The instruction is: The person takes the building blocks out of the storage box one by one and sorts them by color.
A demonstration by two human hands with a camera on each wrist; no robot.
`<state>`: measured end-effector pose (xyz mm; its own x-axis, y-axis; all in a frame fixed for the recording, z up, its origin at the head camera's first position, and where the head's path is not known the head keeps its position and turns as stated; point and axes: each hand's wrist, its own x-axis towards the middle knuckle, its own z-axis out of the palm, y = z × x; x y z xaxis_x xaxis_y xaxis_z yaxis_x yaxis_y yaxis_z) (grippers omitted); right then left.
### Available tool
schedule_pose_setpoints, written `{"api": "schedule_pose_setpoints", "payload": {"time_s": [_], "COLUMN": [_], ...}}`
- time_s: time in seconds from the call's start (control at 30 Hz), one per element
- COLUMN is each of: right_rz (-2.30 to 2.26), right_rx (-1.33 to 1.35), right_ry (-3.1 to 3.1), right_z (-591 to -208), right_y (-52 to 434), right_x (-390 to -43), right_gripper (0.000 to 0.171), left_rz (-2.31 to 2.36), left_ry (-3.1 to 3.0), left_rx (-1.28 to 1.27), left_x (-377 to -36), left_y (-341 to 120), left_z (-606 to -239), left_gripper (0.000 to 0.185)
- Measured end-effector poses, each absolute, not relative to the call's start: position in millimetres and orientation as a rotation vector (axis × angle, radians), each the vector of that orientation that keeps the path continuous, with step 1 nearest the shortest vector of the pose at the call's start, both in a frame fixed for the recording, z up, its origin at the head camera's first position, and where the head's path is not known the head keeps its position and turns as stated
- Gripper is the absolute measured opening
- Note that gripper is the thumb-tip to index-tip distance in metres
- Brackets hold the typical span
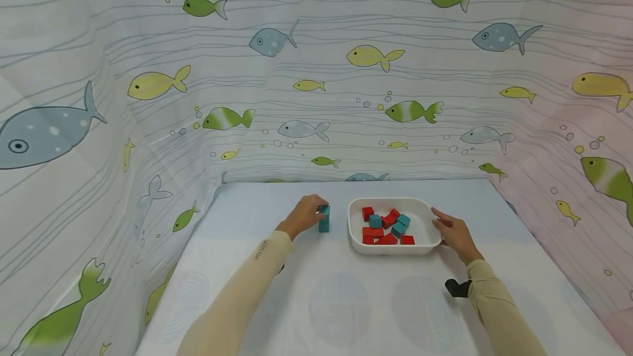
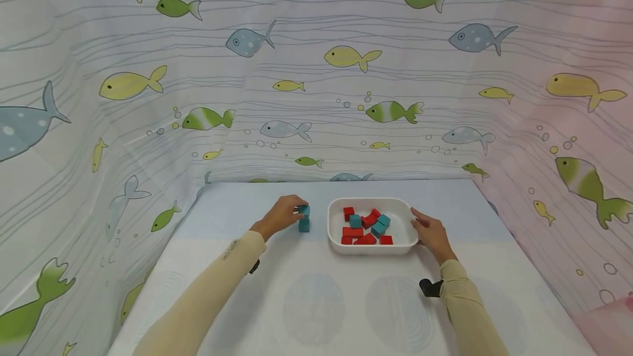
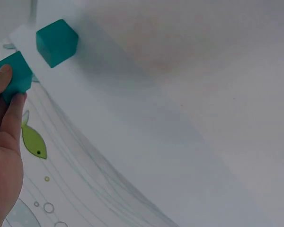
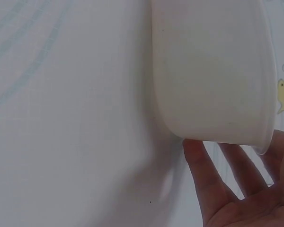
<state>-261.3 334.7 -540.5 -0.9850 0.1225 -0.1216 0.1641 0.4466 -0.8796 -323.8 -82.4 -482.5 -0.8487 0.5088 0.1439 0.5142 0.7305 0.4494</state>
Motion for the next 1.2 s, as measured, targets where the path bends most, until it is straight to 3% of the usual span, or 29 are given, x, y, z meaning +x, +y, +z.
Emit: {"api": "schedule_pose_setpoints", "payload": {"time_s": [0.5,1.2], "right_rz": [-1.63,-1.619], "right_rx": [0.273,0.261], "right_ry": [2.593,2.614], "right_z": [-540,-538], "right_y": [336,335], "right_x": [-260,-261], "right_gripper": [0.053,0.053], "left_rz": [-0.818,-0.844], "left_ry": [-2.942,-3.012], "left_rx": [-0.718,-0.686], "left_x": [-322,-319], "left_y": [-112,-107], "left_z": [-506,-524], "left_gripper": [0.03,0.031]}}
